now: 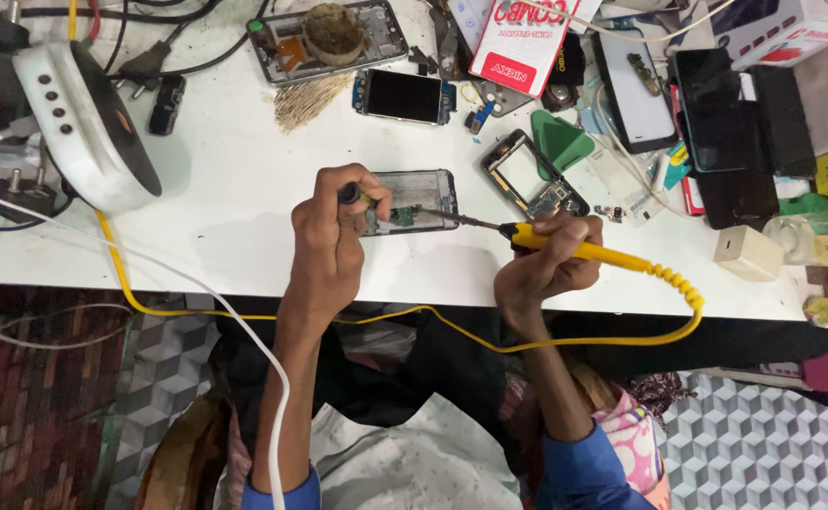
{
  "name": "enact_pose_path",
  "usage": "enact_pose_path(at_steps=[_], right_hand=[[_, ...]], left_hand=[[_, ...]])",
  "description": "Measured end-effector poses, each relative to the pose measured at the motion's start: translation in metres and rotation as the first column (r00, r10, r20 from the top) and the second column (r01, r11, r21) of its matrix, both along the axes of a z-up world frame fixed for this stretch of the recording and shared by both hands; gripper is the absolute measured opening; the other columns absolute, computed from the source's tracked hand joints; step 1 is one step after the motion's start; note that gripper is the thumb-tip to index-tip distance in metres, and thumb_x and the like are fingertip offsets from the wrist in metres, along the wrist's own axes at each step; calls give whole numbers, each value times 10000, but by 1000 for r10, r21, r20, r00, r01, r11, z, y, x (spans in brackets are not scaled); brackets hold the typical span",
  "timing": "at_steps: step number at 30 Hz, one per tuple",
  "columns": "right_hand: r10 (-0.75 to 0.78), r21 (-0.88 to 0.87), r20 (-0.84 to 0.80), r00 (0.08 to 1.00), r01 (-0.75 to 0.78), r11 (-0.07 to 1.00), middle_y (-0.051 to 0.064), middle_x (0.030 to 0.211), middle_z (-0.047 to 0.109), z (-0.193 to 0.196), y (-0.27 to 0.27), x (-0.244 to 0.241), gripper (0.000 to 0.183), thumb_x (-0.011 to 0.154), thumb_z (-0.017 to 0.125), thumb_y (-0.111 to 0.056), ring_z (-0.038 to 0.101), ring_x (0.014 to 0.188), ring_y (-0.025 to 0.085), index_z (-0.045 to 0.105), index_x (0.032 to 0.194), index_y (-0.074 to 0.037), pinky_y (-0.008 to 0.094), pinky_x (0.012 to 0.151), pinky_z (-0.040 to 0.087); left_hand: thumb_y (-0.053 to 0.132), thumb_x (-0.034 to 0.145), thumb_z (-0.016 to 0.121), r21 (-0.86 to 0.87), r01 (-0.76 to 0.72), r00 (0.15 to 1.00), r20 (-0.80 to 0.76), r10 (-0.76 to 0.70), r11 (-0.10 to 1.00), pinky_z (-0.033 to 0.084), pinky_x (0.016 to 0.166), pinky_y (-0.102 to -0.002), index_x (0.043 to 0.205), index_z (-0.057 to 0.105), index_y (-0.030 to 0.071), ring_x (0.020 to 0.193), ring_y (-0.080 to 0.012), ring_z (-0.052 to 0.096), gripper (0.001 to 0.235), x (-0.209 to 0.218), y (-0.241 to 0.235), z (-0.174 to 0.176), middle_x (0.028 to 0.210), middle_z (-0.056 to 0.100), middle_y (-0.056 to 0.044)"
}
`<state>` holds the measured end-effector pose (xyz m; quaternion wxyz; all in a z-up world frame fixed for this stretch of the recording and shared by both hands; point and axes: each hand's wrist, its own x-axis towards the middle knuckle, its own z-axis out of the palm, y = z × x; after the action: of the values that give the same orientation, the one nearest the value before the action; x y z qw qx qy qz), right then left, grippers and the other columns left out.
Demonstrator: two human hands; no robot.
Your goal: The person uses a soldering iron and tweezers to work on the internal circuit board of a disassembled mobile phone. They repeatedly apply heat to specific points on the board while holding the device steady.
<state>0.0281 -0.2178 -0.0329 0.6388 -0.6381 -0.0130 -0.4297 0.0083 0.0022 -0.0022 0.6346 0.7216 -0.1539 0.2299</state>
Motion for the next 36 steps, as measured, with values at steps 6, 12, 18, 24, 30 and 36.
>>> enact_pose_path(at_steps=[6, 12, 18, 24, 30, 36], right_hand=[[20, -92, 103, 994, -10, 996, 77, 728, 524, -2, -2, 3, 403, 1142, 495, -321, 491, 608, 126, 479, 859, -35, 270, 543, 397], [6, -44, 78, 997, -2, 999, 56, 699, 534, -5, -3, 1, 403, 1111, 497, -329, 472, 572, 102, 453, 818, -56, 234, 518, 387], [-11, -51, 108, 994, 17, 999, 65, 746, 535, -6, -3, 2, 435, 1130, 530, -329, 508, 669, 139, 466, 814, -38, 291, 660, 441], [58, -77, 145, 988, -47, 996, 57, 725, 534, -6, -5, 2, 425, 1134, 510, -365, 489, 641, 128, 454, 851, -52, 260, 590, 435], [28, -105, 132, 991, -14, 994, 65, 713, 535, -8, -4, 3, 421, 1119, 507, -367, 494, 592, 127, 457, 851, -46, 261, 556, 416], [26, -90, 130, 991, -14, 996, 76, 735, 545, -3, -3, 3, 418, 1139, 530, -321, 504, 617, 147, 461, 843, -35, 288, 616, 440]], left_hand=[[7, 1117, 360, 16, -1, 1000, -6, 1, 1000, 361, 516, -251, 1205, 493, 40, 565, -63, 427, 162, -2, 0, 1, 826, 646, -67], [-26, 1108, 369, 9, 12, 1000, -2, -12, 1000, 355, 503, -252, 1204, 488, 28, 551, -61, 411, 162, -1, 0, 1, 825, 646, -74], [-130, 978, 347, -10, 31, 999, 23, -31, 999, 387, 535, -250, 1214, 477, 25, 629, -81, 499, 311, 0, 0, 0, 850, 648, -88], [-127, 1018, 363, -27, 36, 999, -19, -36, 999, 392, 540, -260, 1197, 489, 26, 617, -99, 516, 266, -2, 1, 0, 828, 647, -96], [-65, 1016, 388, -46, 74, 997, 13, -74, 996, 490, 699, -303, 1226, 488, 18, 768, -158, 616, 247, -5, 2, 2, 879, 653, -110], [167, 1181, 393, -41, 74, 996, 48, -72, 996, 511, 727, -289, 1231, 490, 23, 796, -143, 634, 181, -6, 2, 1, 893, 650, -101]])
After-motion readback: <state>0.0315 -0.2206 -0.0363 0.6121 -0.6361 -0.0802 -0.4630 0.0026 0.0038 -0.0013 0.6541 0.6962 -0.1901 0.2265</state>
